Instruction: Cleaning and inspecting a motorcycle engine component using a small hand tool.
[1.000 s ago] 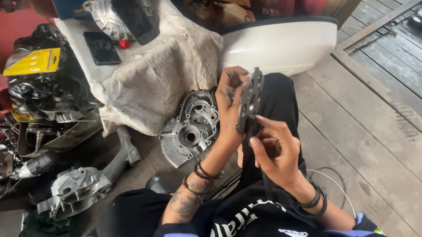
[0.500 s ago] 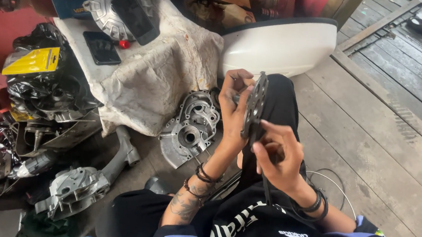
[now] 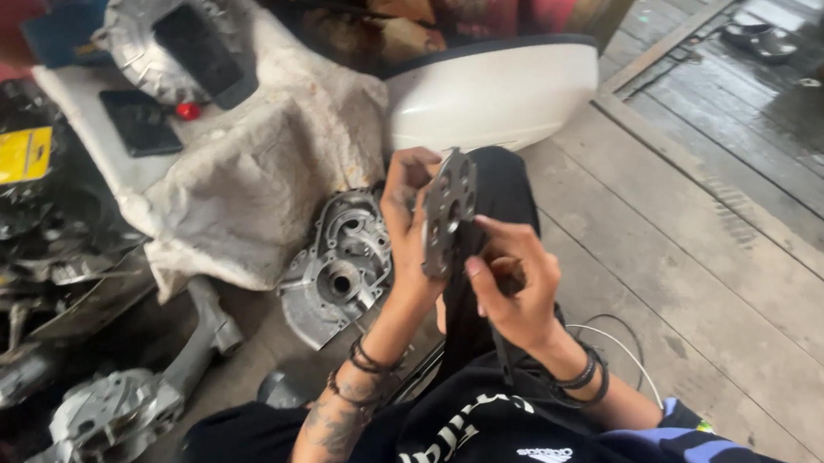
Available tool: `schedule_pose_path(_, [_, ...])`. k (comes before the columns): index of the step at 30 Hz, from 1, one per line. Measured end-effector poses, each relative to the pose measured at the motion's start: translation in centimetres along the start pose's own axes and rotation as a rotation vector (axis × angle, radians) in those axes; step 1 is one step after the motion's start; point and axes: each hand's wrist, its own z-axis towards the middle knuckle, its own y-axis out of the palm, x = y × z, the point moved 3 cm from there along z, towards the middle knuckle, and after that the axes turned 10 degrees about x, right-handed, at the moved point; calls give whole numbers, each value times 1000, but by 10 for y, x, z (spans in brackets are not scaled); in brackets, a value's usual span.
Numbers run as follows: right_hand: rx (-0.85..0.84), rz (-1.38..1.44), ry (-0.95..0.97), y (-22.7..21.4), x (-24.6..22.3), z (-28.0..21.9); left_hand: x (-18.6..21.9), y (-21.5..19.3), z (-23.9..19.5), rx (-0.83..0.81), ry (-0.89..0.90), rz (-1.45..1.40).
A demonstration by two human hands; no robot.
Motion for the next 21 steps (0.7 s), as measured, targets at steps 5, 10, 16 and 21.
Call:
schedule_pose_path(5, [-5, -2, -9, -4, 1, -2, -2, 6, -2, -48, -27, -44])
schedule_pose_path(10, [6, 25, -3, -6, 7, 0, 8, 11, -3, -57, -9, -38])
schedule_pose_path(16, [0, 24, 19, -8, 13, 0, 14, 10, -6, -81, 8, -9])
schedule_pose_path(21, [-19, -20, -23, -13, 18, -9, 18, 14, -7, -78, 6, -16])
